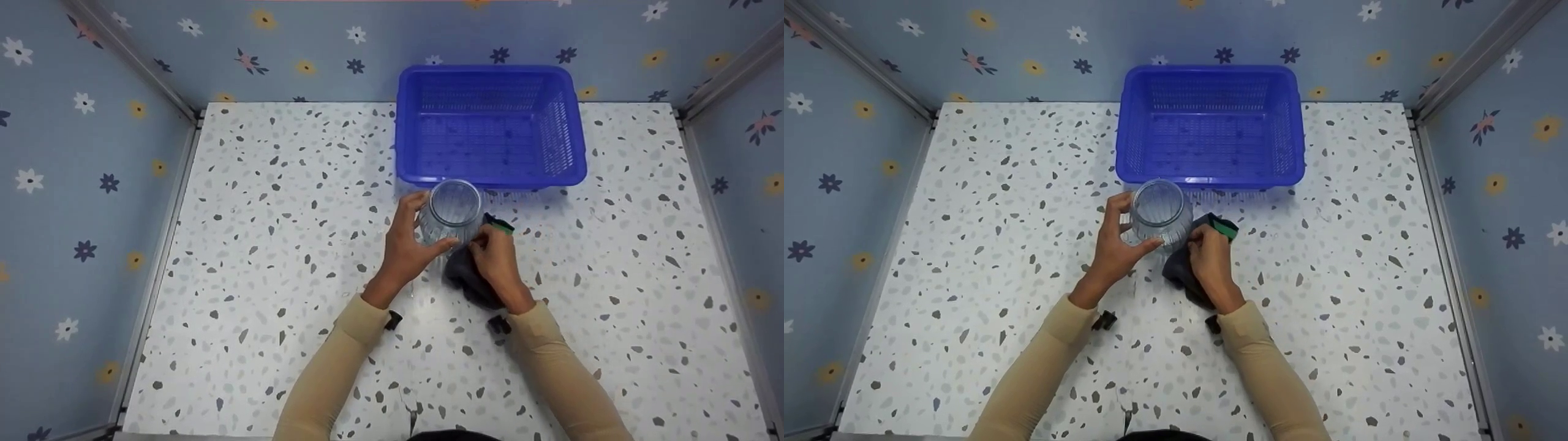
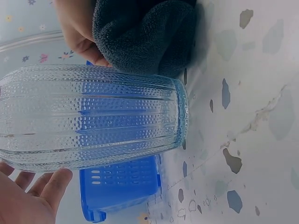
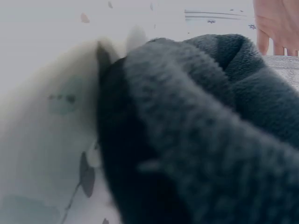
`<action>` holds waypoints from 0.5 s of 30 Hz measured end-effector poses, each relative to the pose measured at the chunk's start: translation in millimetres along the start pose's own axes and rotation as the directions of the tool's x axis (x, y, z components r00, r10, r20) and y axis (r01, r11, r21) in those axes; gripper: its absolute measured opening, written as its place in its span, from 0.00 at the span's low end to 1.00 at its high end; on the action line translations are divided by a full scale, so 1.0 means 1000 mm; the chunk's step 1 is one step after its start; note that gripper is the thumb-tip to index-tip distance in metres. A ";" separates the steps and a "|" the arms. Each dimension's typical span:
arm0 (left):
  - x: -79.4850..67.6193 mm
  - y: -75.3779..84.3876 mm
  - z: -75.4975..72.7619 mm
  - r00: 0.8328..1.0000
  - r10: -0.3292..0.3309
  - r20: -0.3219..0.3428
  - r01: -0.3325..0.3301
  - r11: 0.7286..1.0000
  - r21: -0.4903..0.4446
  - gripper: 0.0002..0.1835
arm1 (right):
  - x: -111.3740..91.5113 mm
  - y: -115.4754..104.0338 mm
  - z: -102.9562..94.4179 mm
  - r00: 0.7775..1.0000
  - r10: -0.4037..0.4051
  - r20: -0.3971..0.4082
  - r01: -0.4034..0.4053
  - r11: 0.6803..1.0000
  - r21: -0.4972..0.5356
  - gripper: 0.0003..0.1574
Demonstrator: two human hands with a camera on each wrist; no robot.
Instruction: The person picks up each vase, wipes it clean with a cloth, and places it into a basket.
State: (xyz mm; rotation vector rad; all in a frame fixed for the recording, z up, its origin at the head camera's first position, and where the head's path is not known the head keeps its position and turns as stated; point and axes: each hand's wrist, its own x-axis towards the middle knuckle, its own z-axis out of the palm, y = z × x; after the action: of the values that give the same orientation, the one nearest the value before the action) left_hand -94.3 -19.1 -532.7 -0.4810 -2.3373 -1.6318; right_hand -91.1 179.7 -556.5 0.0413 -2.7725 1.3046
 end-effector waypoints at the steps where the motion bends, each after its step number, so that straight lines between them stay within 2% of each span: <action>1: 0.000 0.000 0.000 1.000 0.001 0.000 -0.001 1.000 0.001 0.47 | 0.000 0.000 0.000 1.000 0.004 0.003 -0.004 1.000 -0.005 0.03; 6: 0.000 0.000 0.001 1.000 -0.003 0.001 0.003 1.000 0.003 0.47 | -0.001 -0.003 -0.003 0.999 0.043 0.016 -0.043 0.999 0.019 0.03; 9: 0.000 0.000 0.001 1.000 -0.011 0.005 0.011 1.000 -0.004 0.47 | -0.002 -0.009 -0.010 0.998 0.056 -0.004 -0.056 0.997 0.051 0.03; 15: 0.000 0.000 0.000 1.000 -0.006 0.005 0.006 1.000 0.003 0.47 | -0.005 -0.033 -0.035 0.997 -0.012 -0.077 0.023 0.990 0.139 0.03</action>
State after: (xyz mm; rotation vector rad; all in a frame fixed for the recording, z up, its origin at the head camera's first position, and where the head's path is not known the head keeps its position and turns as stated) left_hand -94.1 -19.0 -532.3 -0.4782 -2.3464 -1.6316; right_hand -81.7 185.6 -509.8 0.0241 -2.6084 1.4623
